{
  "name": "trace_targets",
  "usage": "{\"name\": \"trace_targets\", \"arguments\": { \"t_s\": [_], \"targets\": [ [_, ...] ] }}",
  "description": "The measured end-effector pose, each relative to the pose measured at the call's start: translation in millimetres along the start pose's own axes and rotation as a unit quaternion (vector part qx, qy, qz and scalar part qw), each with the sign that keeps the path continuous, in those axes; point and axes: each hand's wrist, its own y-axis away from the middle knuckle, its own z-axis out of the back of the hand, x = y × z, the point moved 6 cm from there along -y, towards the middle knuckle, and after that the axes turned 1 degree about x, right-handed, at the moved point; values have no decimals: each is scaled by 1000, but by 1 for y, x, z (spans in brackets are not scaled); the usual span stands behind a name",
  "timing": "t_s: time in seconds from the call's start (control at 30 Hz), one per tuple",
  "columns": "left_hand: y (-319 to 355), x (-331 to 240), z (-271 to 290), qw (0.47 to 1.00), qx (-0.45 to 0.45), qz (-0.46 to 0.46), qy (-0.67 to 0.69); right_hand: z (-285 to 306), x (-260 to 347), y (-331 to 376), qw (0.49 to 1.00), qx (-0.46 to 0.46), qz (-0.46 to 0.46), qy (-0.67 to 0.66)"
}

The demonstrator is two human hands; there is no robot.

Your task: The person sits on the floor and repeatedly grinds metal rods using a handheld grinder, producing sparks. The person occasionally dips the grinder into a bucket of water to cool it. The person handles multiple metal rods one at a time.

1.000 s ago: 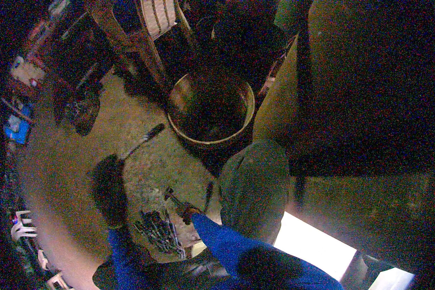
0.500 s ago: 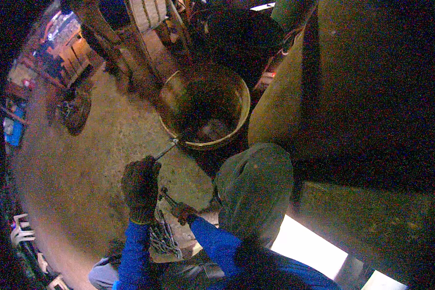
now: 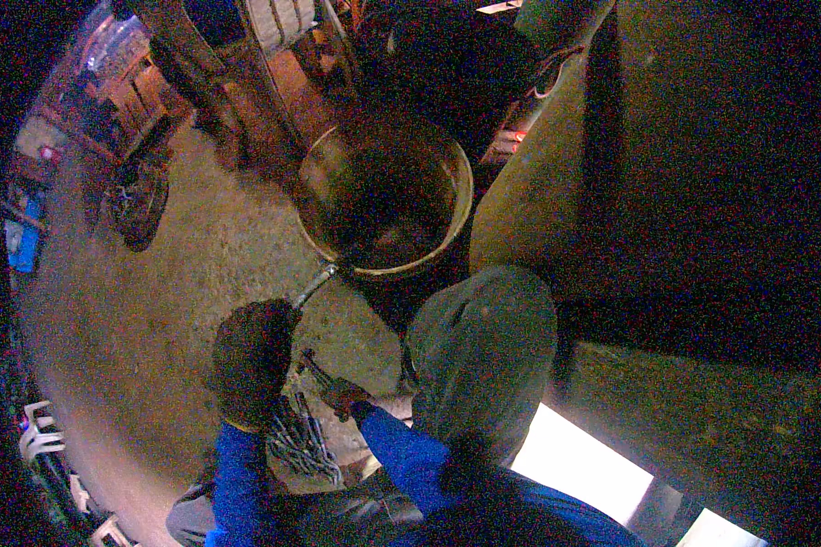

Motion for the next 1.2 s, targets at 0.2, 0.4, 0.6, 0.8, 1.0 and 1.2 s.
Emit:
{"name": "trace_targets", "arguments": {
  "t_s": [0.2, 0.4, 0.6, 0.8, 1.0, 1.2],
  "targets": [
    [2, 0, 10, 998, 51, 23, -10, 5, 26, 21, 997, -51, -3, 60],
    [2, -4, 25, 998, 49, 9, 27, 7, 25, 19, 997, -35, -18, 71],
    [3, -3, 25, 998, 66, 3, 1, 5, 19, 9, 991, -23, -13, 129],
    [8, -1, 28, 996, 82, 27, 3, 7, 32, 22, 991, -29, -17, 131],
    [18, 6, 28, 996, 78, 33, 11, 1, 9, -1, 996, -14, -33, 85],
    [15, -4, 37, 996, 71, 48, 32, 1, -7, -12, 998, -15, -48, 38]
  ]
}}
